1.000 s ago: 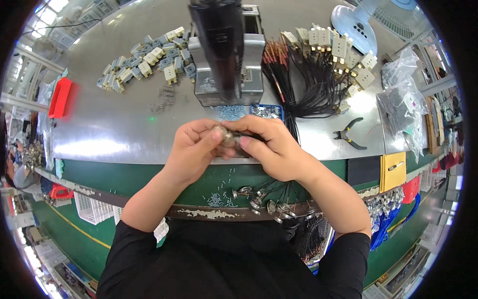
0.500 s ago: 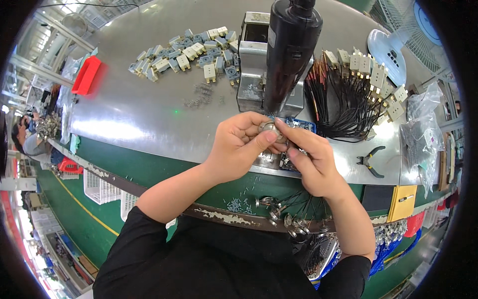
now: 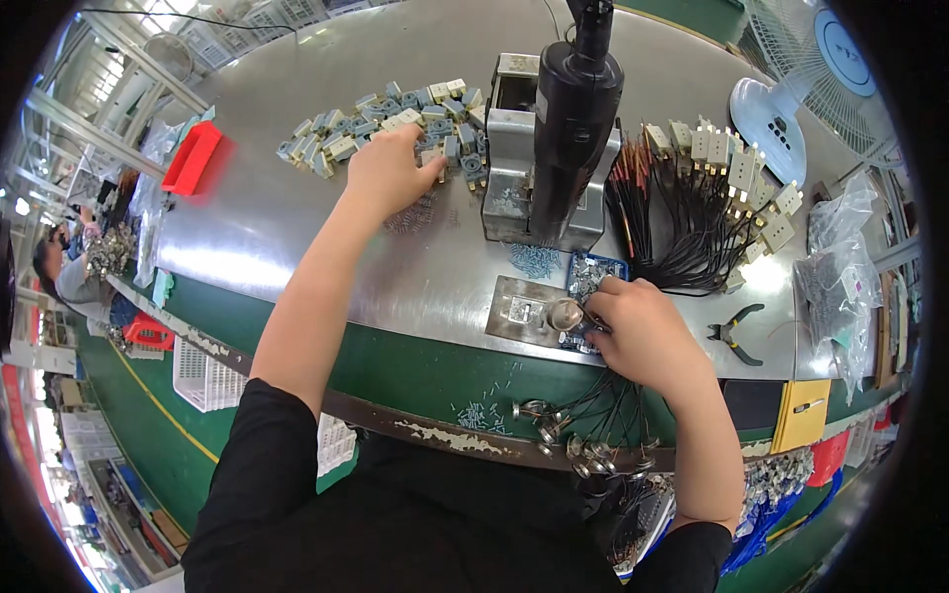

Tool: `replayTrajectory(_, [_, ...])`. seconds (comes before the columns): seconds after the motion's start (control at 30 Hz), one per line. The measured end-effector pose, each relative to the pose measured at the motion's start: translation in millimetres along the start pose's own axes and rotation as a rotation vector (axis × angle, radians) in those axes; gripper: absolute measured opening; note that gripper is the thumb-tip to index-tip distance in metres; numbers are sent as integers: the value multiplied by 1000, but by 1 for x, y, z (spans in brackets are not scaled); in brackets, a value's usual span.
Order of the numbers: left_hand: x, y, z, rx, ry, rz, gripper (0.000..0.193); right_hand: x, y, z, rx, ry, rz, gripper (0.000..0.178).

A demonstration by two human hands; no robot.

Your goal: The person is using an electric screwdriver and their hands to assemble electronic components, attaching wires and small parts to a board.

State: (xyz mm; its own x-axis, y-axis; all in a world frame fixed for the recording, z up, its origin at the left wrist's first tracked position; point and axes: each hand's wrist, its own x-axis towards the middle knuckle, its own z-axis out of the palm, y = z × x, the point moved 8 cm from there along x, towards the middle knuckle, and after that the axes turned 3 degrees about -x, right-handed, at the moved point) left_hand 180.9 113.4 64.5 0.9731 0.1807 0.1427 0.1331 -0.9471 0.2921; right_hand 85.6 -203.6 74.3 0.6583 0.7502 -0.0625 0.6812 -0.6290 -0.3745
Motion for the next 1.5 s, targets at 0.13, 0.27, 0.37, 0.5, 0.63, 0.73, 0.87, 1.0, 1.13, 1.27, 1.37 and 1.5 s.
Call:
replayTrajectory(0.13, [10, -9, 10, -58, -116, 1, 54, 2, -1, 9, -37, -80, -34, 18])
replayTrajectory(0.27, [15, -20, 14, -88, -82, -6, 57, 2, 1, 11, -76, -60, -9, 16])
replayTrajectory(0.37, [15, -38, 6, -316, 12, 22, 51, 1, -3, -1, -6, 47, -9, 10])
replayTrajectory(0.5, [-7, -52, 10, -1411, -144, -119, 43, -7, 14, -6, 246, 127, 85, 9])
replayTrajectory(0.63, [-60, -11, -20, -1760, -164, 135, 52, -13, 18, -13, 381, 187, 128, 11])
replayTrajectory(0.73, [-99, 15, -38, -1643, -185, 345, 59, -15, 24, -11, 402, 218, 146, 11])
replayTrajectory(0.87, [-127, 55, -54, -1541, -250, 540, 64, -11, 27, -11, 347, 248, 121, 11])
replayTrajectory(1.0, [-136, 74, -52, -1486, -243, 607, 61, -11, 21, -14, 330, 293, 98, 12])
replayTrajectory(1.13, [-139, 80, -37, -1417, -302, 557, 53, -14, 21, -16, 327, 304, 77, 12])
replayTrajectory(1.27, [-145, 88, -1, -1342, -372, 418, 45, -17, 26, -14, 321, 319, 67, 11])
replayTrajectory(1.37, [-152, 104, 18, -1042, -330, 546, 37, -17, 24, -13, 335, 305, 50, 10])
replayTrajectory(1.5, [-152, 100, 33, -930, -189, 631, 31, -18, 25, -13, 329, 307, 67, 10])
